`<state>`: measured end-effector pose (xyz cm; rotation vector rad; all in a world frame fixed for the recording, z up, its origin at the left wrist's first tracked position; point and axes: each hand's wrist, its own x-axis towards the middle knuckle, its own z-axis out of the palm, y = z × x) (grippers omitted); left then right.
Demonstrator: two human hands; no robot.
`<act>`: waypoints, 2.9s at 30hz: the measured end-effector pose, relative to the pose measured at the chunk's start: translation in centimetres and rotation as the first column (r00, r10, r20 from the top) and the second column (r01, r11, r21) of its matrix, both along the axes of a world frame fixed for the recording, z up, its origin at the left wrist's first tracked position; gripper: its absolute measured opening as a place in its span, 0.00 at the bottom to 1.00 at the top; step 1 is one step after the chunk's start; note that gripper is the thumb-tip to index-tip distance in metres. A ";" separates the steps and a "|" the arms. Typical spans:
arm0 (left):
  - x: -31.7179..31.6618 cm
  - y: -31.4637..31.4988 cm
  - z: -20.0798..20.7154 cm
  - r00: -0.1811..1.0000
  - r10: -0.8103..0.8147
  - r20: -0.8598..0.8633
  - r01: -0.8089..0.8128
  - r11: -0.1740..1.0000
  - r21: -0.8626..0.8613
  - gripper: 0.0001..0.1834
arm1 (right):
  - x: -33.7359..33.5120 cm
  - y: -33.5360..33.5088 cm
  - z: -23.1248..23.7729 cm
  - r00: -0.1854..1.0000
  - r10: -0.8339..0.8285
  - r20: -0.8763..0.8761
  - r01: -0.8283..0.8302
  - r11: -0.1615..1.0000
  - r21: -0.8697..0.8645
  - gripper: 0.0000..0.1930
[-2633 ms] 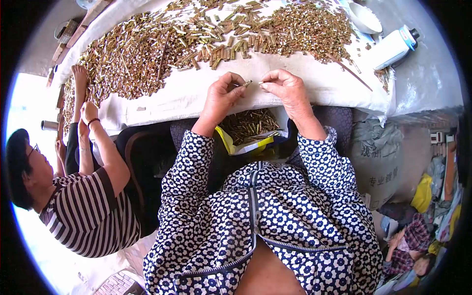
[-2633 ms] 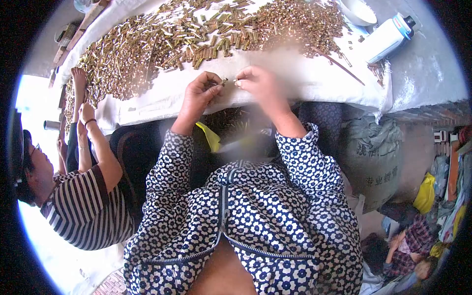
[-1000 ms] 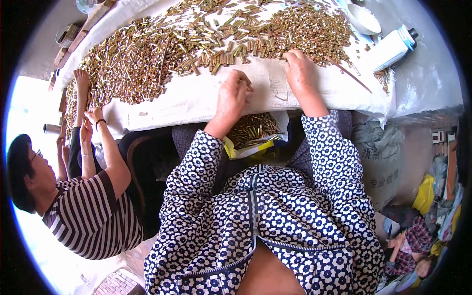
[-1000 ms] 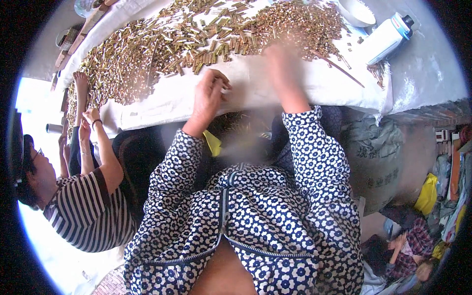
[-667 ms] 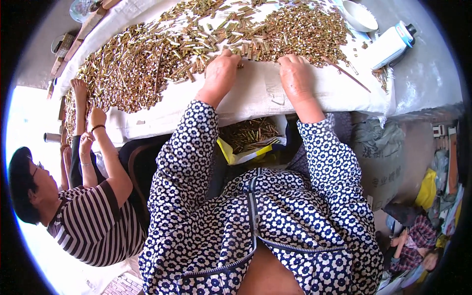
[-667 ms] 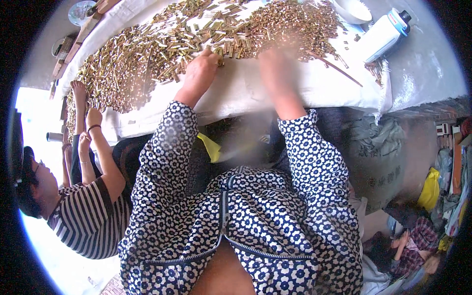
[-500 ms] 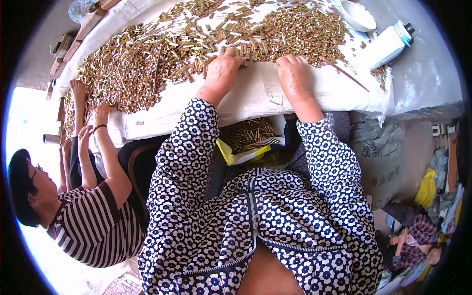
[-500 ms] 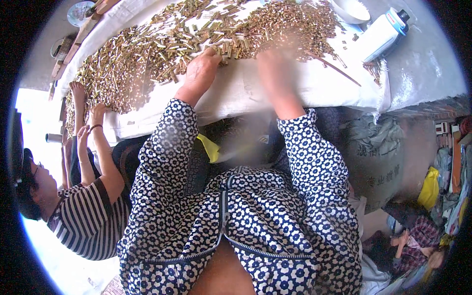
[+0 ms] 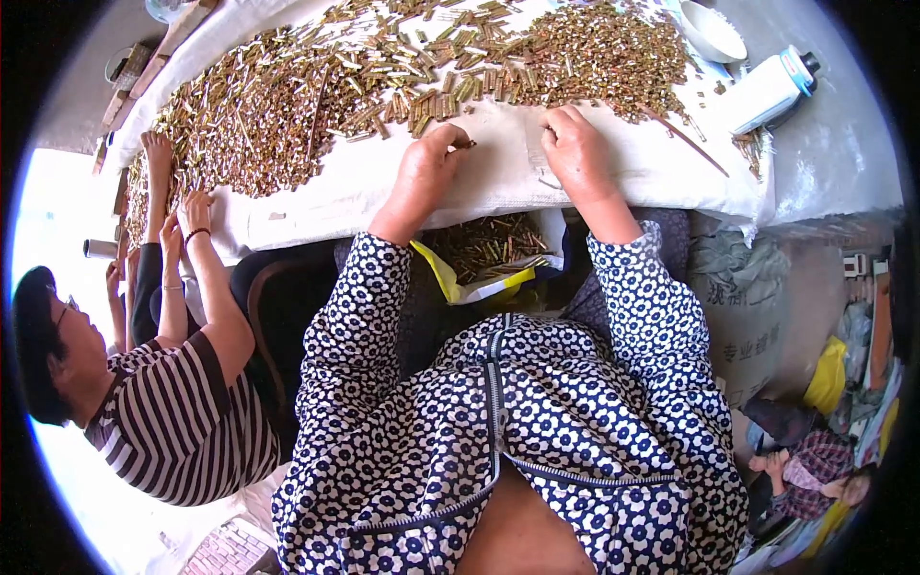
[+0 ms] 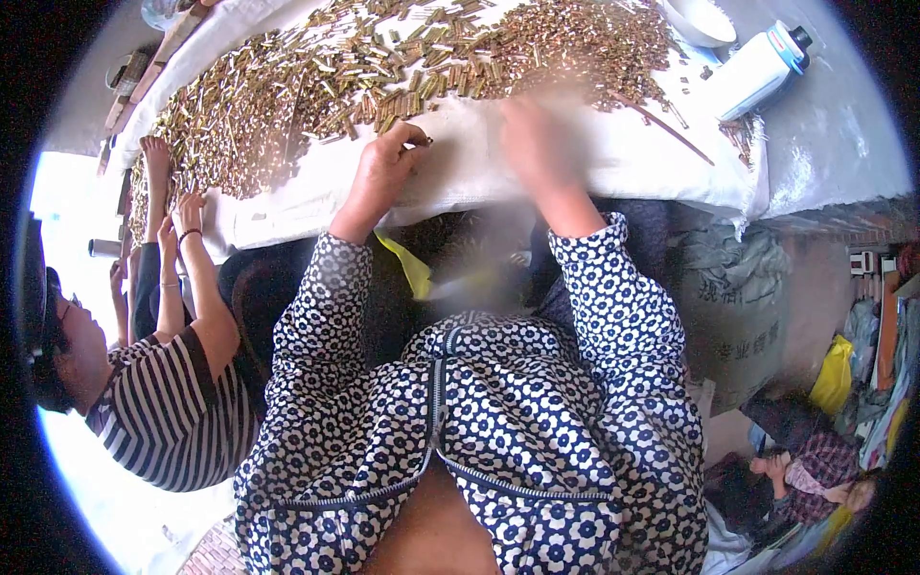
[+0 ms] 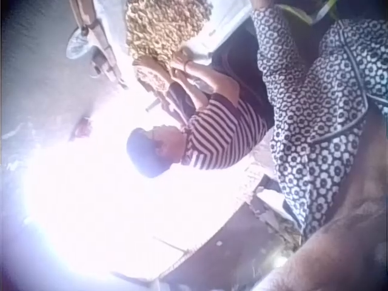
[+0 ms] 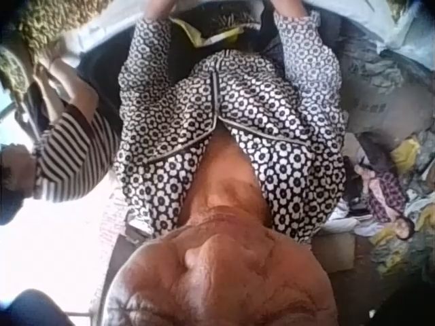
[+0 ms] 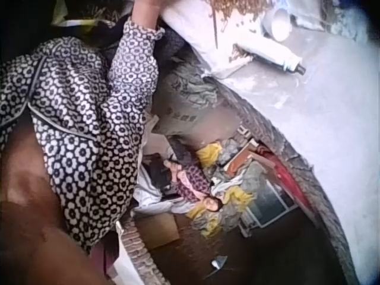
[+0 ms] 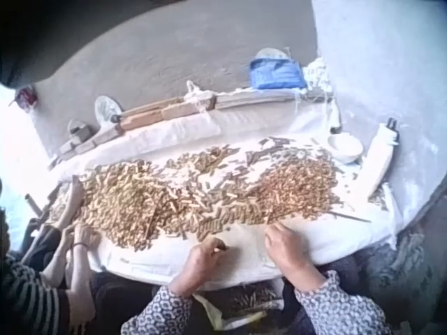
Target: The person assembles small metal components by fitting the pieces together by hand and places the assembled parts into a bag.
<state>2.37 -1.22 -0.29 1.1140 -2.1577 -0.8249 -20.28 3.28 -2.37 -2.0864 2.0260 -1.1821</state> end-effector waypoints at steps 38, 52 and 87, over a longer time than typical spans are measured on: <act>0.2 3.9 0.1 0.825 0.221 -0.521 0.109 0.841 0.529 0.04 | 4.8 3.4 1.3 0.527 0.190 0.828 -0.444 0.893 0.078 0.06; -0.6 4.0 0.0 0.771 0.218 -0.598 0.171 0.834 0.524 0.03 | 5.2 3.9 1.7 0.638 0.274 0.720 -0.357 0.933 -0.039 0.05; -3.9 3.7 -1.1 0.978 -0.186 0.098 0.204 0.952 -0.228 0.03 | -3.4 -4.0 -2.1 0.965 -0.181 -0.192 0.175 0.983 -0.046 0.09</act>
